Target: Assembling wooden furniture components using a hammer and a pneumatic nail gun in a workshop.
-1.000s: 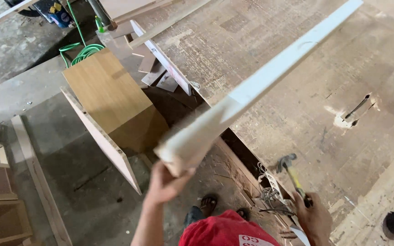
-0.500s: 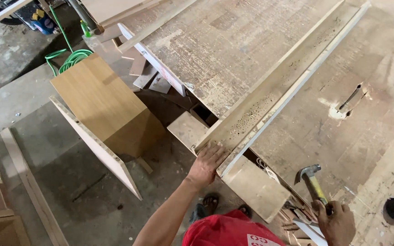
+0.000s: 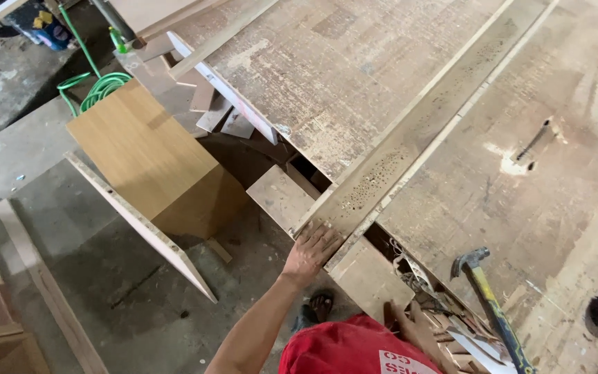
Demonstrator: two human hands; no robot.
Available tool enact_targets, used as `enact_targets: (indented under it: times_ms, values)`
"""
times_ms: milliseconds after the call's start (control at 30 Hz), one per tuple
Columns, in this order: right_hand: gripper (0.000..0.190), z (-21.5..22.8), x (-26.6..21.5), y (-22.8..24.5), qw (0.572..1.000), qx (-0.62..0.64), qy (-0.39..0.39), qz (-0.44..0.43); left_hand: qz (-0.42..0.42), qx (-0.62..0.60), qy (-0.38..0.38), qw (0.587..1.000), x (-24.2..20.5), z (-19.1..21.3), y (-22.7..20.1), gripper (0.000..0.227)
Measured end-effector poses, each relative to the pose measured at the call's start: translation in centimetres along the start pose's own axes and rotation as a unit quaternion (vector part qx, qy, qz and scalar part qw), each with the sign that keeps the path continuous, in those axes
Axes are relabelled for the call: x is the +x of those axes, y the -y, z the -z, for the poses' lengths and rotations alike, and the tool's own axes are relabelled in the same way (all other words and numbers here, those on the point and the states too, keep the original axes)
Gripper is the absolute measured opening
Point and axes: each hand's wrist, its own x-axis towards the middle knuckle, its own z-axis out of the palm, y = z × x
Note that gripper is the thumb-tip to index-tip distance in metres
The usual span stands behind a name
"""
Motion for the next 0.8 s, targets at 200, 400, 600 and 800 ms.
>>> enact_targets:
  times_ms: [200,400,600,800]
  values:
    - [0.053,-1.9,3.5,-1.7,0.965,0.254,-0.001,0.069,0.001,0.035,0.030,0.999,-0.1,-0.3,0.2,0.082]
    - [0.048,-2.6,4.0,0.5,0.950,0.251,0.024,0.184,0.064,0.096,0.138,0.984,0.9,-2.3,3.3,0.102]
    - [0.065,-2.3,7.1,-3.0,0.937,0.318,0.032,0.141,0.145,0.039,0.247,0.957,-0.7,2.7,2.2,0.082]
    - [0.024,-4.1,18.9,-16.4,0.896,0.424,0.122,-0.047,0.568,-0.220,0.222,0.762,-17.0,3.7,-4.5,0.060]
